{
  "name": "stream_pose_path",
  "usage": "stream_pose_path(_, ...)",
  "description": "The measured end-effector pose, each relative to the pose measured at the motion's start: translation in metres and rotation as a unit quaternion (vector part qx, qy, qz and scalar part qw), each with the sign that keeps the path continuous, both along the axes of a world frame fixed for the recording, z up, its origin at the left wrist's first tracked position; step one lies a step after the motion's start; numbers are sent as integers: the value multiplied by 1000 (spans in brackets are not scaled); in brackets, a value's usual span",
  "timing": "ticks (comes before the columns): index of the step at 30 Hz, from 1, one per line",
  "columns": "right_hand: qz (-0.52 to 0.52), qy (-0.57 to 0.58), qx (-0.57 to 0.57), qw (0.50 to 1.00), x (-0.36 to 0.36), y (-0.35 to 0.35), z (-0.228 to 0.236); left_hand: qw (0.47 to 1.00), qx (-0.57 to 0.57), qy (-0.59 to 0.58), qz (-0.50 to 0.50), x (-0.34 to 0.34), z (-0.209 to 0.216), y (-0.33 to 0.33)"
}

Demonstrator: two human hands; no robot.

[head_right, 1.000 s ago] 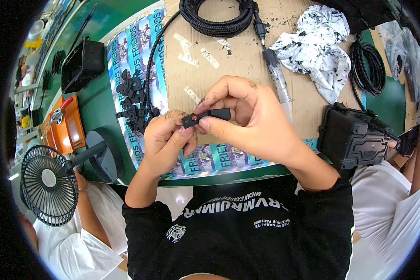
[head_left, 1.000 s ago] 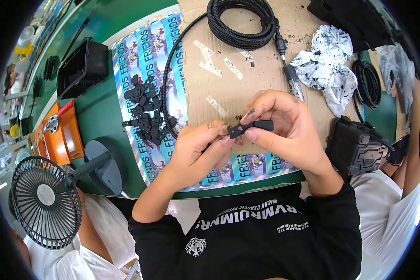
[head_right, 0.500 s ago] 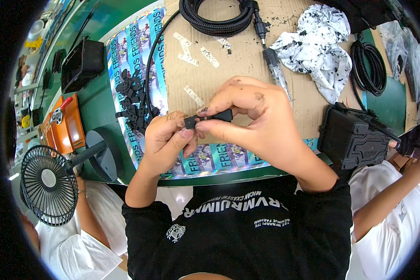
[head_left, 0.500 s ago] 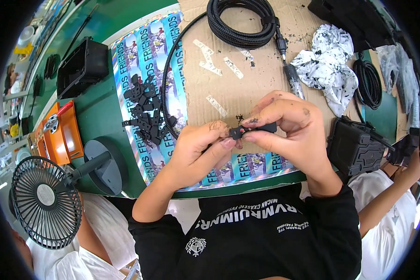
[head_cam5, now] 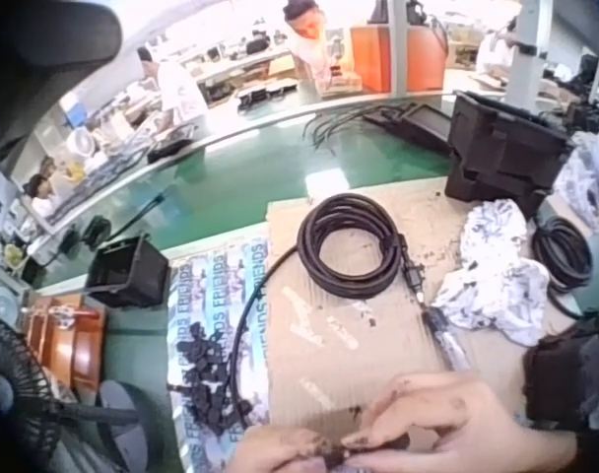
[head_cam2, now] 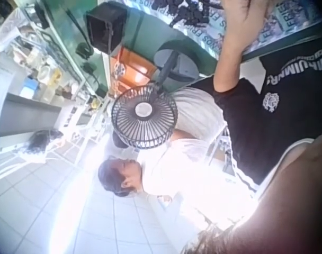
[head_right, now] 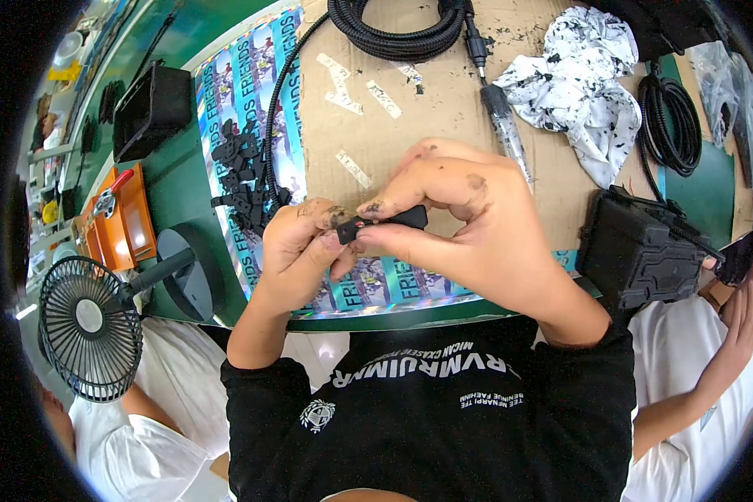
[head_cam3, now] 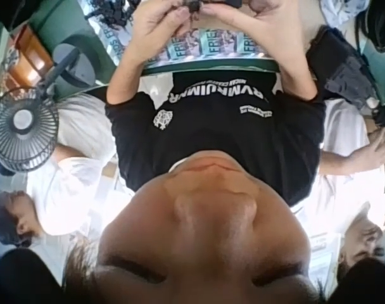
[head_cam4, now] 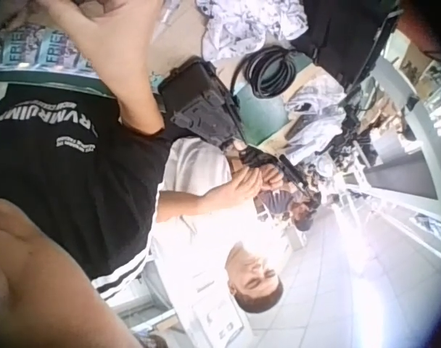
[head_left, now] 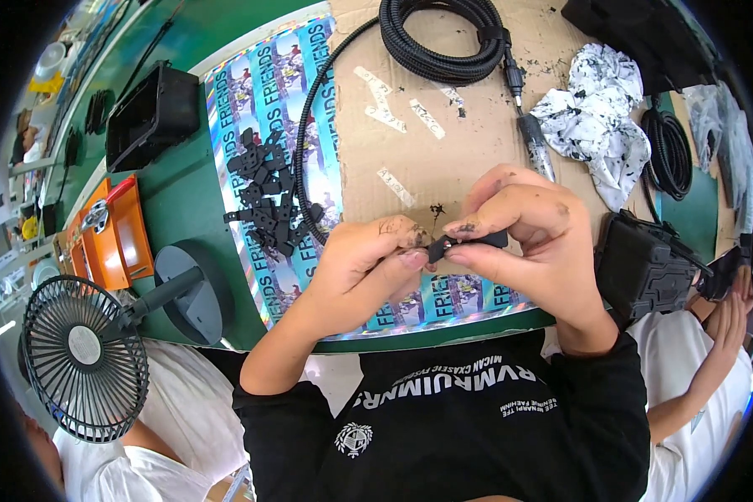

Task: Connecting electrical wires to a connector and securing them inside a plastic battery box housing using a hot glue gun.

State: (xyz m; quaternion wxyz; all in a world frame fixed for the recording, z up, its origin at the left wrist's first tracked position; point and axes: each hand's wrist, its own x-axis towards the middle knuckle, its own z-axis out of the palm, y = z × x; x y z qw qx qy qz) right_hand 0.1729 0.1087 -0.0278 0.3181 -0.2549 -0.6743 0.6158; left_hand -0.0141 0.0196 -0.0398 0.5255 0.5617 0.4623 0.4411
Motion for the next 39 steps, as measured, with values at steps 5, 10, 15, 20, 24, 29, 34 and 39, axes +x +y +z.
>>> stream_pose_path(5, -12, -5, 102, 995, -2, 0, 5, 1000, 2, -25, 8, -3, -5, -3)
stream_pose_path(10, -6, -21, 148, 989, -1, 2, 6, 998, -22, -66, 0, -2, -2, -2)
stream_pose_path(15, 27, -1, 57, 998, 2, 2, 8, 999, -7, -42, -16, -4, -1, -3)
stream_pose_path(20, 44, 19, -50, 998, 5, -2, 6, 999, 17, -34, -38, -4, -3, -1)
stream_pose_path(24, 53, 48, -184, 980, -1, -7, 5, 999, -29, -28, -33, -4, 0, -1)
stream_pose_path(29, 67, 8, -152, 986, 0, -7, 4, 986, -48, -158, 22, 3, -7, -7)
stream_pose_path(34, 48, 18, -161, 986, -1, -5, 1, 1000, 12, -18, 9, -3, -1, 1)
stream_pose_path(39, 33, 38, -160, 986, -3, -3, 0, 989, 78, 56, 114, -1, -11, 4)
